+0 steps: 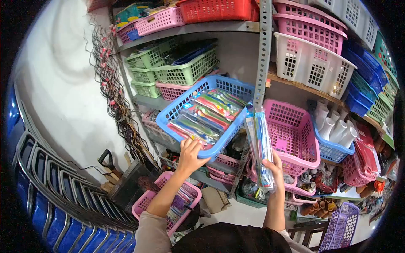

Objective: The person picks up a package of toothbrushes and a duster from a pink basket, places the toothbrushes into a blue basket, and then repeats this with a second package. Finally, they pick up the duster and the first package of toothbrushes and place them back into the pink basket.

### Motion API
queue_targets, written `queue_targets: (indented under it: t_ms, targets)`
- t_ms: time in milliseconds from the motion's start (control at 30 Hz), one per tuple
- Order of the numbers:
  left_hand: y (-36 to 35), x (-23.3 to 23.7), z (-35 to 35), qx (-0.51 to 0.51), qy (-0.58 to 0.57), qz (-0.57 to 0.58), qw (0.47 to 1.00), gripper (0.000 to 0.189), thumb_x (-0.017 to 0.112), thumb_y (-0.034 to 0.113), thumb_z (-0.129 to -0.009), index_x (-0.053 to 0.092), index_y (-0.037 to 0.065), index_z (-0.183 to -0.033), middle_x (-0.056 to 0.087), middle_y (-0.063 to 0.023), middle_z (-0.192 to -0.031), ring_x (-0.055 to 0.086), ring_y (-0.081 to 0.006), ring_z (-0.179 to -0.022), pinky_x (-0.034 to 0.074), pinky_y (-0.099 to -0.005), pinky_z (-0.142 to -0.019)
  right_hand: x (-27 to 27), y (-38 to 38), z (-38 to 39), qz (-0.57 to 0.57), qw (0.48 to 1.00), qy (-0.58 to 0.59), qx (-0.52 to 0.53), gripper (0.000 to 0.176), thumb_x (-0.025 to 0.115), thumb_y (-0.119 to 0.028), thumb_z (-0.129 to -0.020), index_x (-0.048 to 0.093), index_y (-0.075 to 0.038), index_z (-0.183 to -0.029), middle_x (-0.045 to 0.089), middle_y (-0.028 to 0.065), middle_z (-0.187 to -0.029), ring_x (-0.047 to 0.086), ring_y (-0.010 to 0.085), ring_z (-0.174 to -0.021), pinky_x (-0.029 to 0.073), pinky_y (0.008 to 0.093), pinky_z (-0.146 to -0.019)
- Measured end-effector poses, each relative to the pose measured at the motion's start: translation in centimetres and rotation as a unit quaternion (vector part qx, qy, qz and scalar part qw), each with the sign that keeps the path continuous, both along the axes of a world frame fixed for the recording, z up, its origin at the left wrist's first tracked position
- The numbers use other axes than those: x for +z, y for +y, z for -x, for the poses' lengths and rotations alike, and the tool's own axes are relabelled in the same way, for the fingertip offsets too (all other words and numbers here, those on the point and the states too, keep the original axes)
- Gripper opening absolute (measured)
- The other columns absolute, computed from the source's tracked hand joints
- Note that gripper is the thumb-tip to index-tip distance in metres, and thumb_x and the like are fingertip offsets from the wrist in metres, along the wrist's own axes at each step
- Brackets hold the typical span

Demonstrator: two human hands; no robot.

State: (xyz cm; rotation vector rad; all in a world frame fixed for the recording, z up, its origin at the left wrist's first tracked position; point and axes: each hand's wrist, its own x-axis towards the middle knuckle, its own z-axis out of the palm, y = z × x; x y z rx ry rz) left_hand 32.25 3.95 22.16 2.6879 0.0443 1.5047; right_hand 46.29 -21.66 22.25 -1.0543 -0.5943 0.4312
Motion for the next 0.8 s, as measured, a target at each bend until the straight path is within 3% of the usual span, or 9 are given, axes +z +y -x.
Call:
queue_targets:
  t_ms: [67,133,300,433,500,533,600,733,800]
  targets:
    - [0.0,-0.5,1.1,0.011,-0.007,-0.010,1.000,0.037,0.078,0.022,-0.050,0.052,0.003,-0.069,0.054,-0.0121,-0.081,0.047,-0.0300,-0.082,0.035,-0.0412,-0.078,0.7,1.0,-0.5,-0.012,1.000,0.001,0.022,0.061,0.068,-0.015,-0.071,0.045,0.003,-0.124,0.053,0.0094,-0.114,0.049,0.0165,-0.103,0.035,0.0272,-0.090]
    - [0.2,-1.3,2.1,0.011,0.020,-0.005,1.000,0.044,0.079,0.027,-0.051,0.056,0.002,-0.080,0.056,-0.0130,-0.090,0.049,-0.0284,-0.083,0.034,-0.0406,-0.078,1.9,2.2,-0.8,0.006,0.996,-0.085,0.001,0.063,0.070,-0.015,-0.070,0.044,0.004,-0.124,0.053,0.0098,-0.115,0.049,0.0173,-0.105,0.034,0.0283,-0.093]
    - [0.4,-2.1,3.7,0.008,0.027,0.002,1.000,0.040,0.078,0.026,-0.051,0.052,0.004,-0.072,0.057,-0.0136,-0.091,0.050,-0.0271,-0.082,0.035,-0.0405,-0.079,5.6,6.7,-3.1,0.053,0.973,-0.225,-0.008,0.057,0.071,-0.020,-0.071,0.049,-0.003,-0.121,0.054,0.0087,-0.113,0.050,0.0199,-0.104,0.037,0.0308,-0.091]
    - [0.3,-2.2,3.9,0.007,0.031,0.006,0.999,0.040,0.078,0.025,-0.051,0.053,0.004,-0.072,0.057,-0.0136,-0.091,0.050,-0.0270,-0.082,0.035,-0.0405,-0.079,10.4,11.7,-4.9,0.148,0.823,-0.528,-0.149,0.052,0.069,-0.020,-0.067,0.054,-0.011,-0.116,0.050,0.0141,-0.117,0.050,0.0309,-0.107,0.042,0.0376,-0.089]
    - [0.2,-2.0,3.8,0.009,0.028,0.004,1.000,0.040,0.079,0.025,-0.050,0.053,0.004,-0.074,0.057,-0.0135,-0.091,0.050,-0.0267,-0.083,0.035,-0.0404,-0.079,11.1,14.8,-6.4,0.213,0.771,-0.580,-0.155,0.051,0.069,-0.021,-0.066,0.056,-0.016,-0.115,0.049,0.0155,-0.117,0.049,0.0338,-0.108,0.043,0.0408,-0.089]
    - [0.3,-2.0,3.8,0.010,0.027,0.004,1.000,0.040,0.079,0.025,-0.050,0.053,0.004,-0.074,0.057,-0.0135,-0.091,0.050,-0.0267,-0.083,0.035,-0.0404,-0.079,11.3,16.2,-7.0,0.212,0.770,-0.581,-0.155,0.051,0.069,-0.021,-0.066,0.056,-0.016,-0.115,0.049,0.0155,-0.117,0.049,0.0338,-0.108,0.043,0.0408,-0.089]
    - [0.4,-1.9,3.7,0.001,0.026,0.000,1.000,0.041,0.079,0.024,-0.049,0.054,0.004,-0.074,0.056,-0.0134,-0.091,0.050,-0.0265,-0.083,0.034,-0.0396,-0.078,11.4,19.0,-8.2,0.339,0.689,-0.618,-0.170,0.050,0.068,-0.020,-0.066,0.056,-0.020,-0.115,0.049,0.0151,-0.117,0.048,0.0354,-0.108,0.043,0.0429,-0.089]
    - [0.3,-1.5,3.7,-0.001,0.025,0.005,1.000,0.042,0.080,0.024,-0.049,0.053,0.005,-0.074,0.055,-0.0119,-0.088,0.049,-0.0262,-0.082,0.034,-0.0387,-0.078,9.8,22.9,-11.9,0.415,0.647,-0.627,-0.124,0.050,0.067,-0.025,-0.068,0.055,-0.023,-0.117,0.048,0.0143,-0.118,0.048,0.0357,-0.110,0.041,0.0500,-0.090]
    - [0.3,-1.1,3.7,-0.003,0.027,-0.003,1.000,0.042,0.079,0.024,-0.050,0.051,0.006,-0.074,0.054,-0.0100,-0.085,0.048,-0.0260,-0.081,0.034,-0.0377,-0.077,9.0,24.0,-12.8,0.509,0.559,-0.646,-0.107,0.057,0.067,-0.034,-0.068,0.050,-0.029,-0.122,0.049,0.0131,-0.116,0.048,0.0344,-0.109,0.038,0.0545,-0.091]
